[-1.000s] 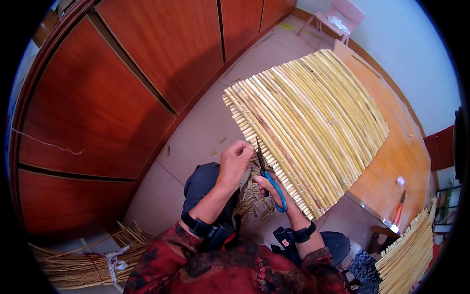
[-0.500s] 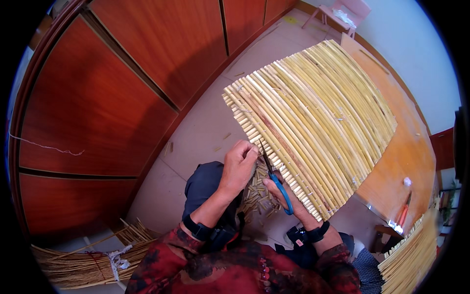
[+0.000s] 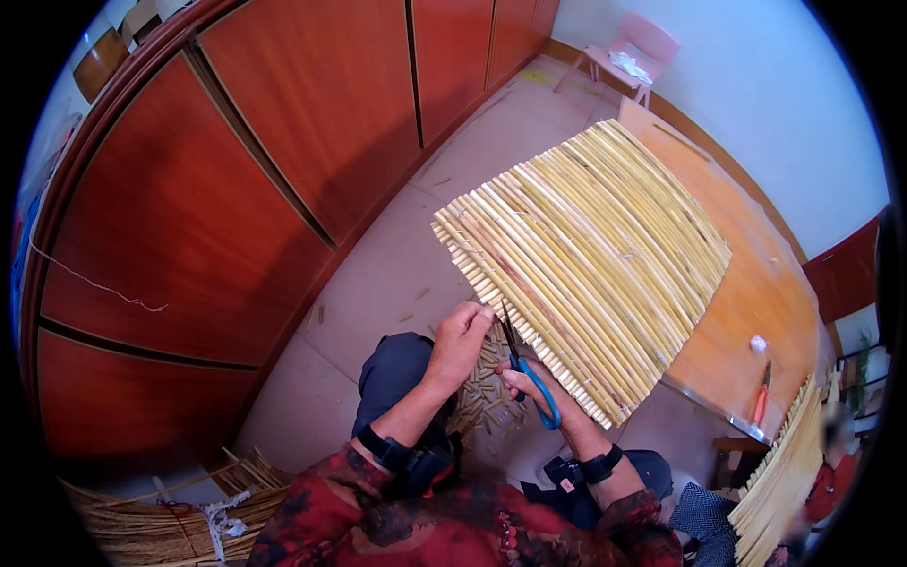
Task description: The person trims the edges of a reed mat using scissors and secures the reeds by tying them with string.
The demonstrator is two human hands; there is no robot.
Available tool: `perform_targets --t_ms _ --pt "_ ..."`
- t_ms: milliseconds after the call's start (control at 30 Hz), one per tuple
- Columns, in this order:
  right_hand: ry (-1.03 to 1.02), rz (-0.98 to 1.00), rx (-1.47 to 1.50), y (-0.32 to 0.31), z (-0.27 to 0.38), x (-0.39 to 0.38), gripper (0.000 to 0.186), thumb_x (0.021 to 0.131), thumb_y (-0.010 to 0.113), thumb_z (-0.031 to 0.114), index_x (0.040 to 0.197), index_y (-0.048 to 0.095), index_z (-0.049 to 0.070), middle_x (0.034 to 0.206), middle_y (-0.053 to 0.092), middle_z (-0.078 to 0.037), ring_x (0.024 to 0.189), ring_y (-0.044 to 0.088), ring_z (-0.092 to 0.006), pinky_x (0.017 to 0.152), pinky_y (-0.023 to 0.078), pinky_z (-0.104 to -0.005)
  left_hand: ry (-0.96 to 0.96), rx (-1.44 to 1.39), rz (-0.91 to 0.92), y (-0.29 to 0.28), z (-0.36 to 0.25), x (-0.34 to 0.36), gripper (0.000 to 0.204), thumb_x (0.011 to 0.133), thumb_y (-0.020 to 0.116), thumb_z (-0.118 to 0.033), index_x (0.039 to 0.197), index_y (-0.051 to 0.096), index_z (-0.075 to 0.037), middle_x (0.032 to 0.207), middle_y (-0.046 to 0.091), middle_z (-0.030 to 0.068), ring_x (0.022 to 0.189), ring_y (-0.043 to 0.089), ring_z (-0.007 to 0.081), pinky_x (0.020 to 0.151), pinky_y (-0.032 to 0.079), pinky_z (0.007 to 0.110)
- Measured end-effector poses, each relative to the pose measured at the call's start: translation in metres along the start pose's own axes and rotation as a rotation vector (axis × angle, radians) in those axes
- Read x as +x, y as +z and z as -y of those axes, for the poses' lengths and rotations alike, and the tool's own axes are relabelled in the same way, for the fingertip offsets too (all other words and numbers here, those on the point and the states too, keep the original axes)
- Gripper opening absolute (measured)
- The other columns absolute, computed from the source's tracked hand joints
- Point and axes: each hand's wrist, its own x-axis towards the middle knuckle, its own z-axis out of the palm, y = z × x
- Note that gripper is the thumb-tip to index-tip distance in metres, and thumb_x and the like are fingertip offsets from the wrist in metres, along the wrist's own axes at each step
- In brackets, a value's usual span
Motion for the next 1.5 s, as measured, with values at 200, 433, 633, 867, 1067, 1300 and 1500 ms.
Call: perform_targets --t_ms 200,433,633,867,1067,1300,1500 --pt "0.050 0.019 -0.014 -0.007 -0.024 -0.026 0.034 0.078 0.053 0.032 0.091 0.051 0.001 0.065 0.047 0.000 0.057 0.047 -0.0089 0.053 0.040 -0.0207 -0.098 -0.192 0.049 0.004 -0.005 -0.003 0.017 0.081 0.049 -0.016 0.078 0.055 0.000 0.063 0.047 -0.0028 0.054 0.040 0.0030 0.048 0.033 0.018" --pt "0.120 -0.119 -0.107 -0.003 -0.009 -0.036 0.029 0.075 0.058 0.030 0.084 0.053 0.004 0.064 0.049 0.001 0.054 0.047 -0.0072 0.048 0.039 -0.0193 -0.051 -0.173 0.032 0.005 -0.002 -0.006 0.016 0.081 0.051 -0.016 0.076 0.054 -0.002 0.056 0.044 -0.0038 0.045 0.036 0.0018 0.040 0.028 0.015" --pt "0.117 -0.103 -0.110 -0.007 -0.017 -0.032 0.033 0.075 0.057 0.035 0.085 0.052 0.004 0.065 0.048 0.001 0.054 0.045 -0.0068 0.049 0.038 -0.0185 -0.031 -0.153 0.044 0.007 -0.006 -0.003 0.014 0.079 0.053 -0.014 0.075 0.054 -0.001 0.054 0.043 -0.0031 0.044 0.036 0.0018 0.039 0.028 0.016" --pt "0.078 -0.079 -0.041 -0.006 -0.013 -0.029 0.036 0.075 0.056 0.037 0.085 0.052 0.004 0.065 0.046 0.001 0.055 0.044 -0.0068 0.050 0.038 -0.0188 -0.204 -0.390 0.080 0.004 -0.007 -0.001 0.011 0.078 0.054 -0.011 0.073 0.053 -0.001 0.054 0.043 -0.0023 0.043 0.036 0.0030 0.038 0.028 0.016" --pt "0.125 -0.111 -0.044 -0.007 -0.009 -0.027 0.035 0.073 0.058 0.037 0.086 0.051 0.005 0.065 0.046 0.001 0.054 0.044 -0.0067 0.050 0.037 -0.0186 -0.220 -0.367 0.047 0.006 -0.014 -0.002 0.010 0.076 0.055 -0.009 0.069 0.052 -0.002 0.052 0.041 -0.0028 0.041 0.034 0.0029 0.037 0.027 0.016" --pt "0.173 -0.109 -0.003 -0.005 -0.008 -0.024 0.034 0.072 0.060 0.036 0.086 0.051 0.006 0.064 0.046 0.003 0.053 0.042 -0.0060 0.048 0.035 -0.0176 -0.253 -0.396 0.064 0.008 -0.013 0.000 0.013 0.075 0.055 -0.007 0.065 0.049 -0.004 0.052 0.039 -0.0034 0.041 0.033 0.0032 0.037 0.026 0.017" --pt "0.082 -0.205 0.023 -0.004 -0.009 -0.024 0.029 0.068 0.068 0.028 0.072 0.055 0.002 0.057 0.048 0.001 0.052 0.044 -0.0061 0.047 0.035 -0.0170 -0.269 -0.432 0.069 0.006 -0.011 0.000 0.010 0.075 0.054 -0.006 0.066 0.050 -0.004 0.052 0.040 -0.0036 0.041 0.033 0.0029 0.037 0.026 0.017"
